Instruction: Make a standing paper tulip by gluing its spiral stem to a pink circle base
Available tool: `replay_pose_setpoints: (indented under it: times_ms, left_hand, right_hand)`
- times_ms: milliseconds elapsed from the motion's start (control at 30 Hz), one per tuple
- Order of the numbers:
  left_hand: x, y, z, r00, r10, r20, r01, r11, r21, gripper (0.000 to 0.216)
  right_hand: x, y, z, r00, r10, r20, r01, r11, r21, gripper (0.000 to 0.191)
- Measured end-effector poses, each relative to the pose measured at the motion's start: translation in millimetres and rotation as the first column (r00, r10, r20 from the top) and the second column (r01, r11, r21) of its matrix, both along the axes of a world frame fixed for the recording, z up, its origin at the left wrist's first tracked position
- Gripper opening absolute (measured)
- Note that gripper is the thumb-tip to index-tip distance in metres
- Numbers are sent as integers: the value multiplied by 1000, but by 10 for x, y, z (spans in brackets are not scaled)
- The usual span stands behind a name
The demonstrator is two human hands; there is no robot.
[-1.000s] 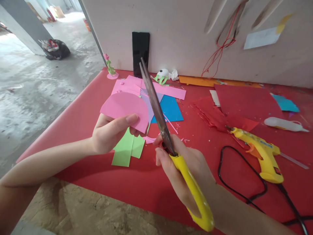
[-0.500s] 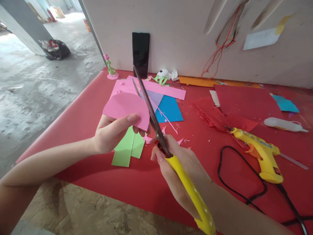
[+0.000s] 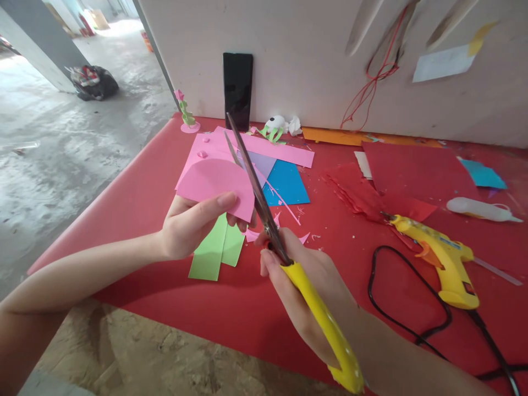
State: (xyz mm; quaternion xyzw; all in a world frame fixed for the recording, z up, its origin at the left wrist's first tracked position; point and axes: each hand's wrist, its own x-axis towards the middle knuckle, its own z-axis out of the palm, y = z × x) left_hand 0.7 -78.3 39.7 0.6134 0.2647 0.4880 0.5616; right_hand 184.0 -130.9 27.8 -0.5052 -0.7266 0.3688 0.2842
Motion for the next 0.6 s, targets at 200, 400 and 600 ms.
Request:
replay_pose_setpoints:
  times_ms: [200, 400, 600]
  left_hand:
    - [-4, 4, 6, 1000, -3, 2, 3, 999, 33, 42]
    - [-22, 25, 18, 1000, -18, -8, 18, 1000, 23, 43]
    - [-63, 58, 43, 998, -54, 27, 54, 998, 26, 37]
  right_hand:
    - [-18, 4, 36, 999, 47, -21, -45, 995, 84, 30]
    - [-69, 11, 91, 999, 42, -24, -38, 987, 155, 22]
    - [-135, -65, 150, 997, -73, 18, 70, 990, 126, 26]
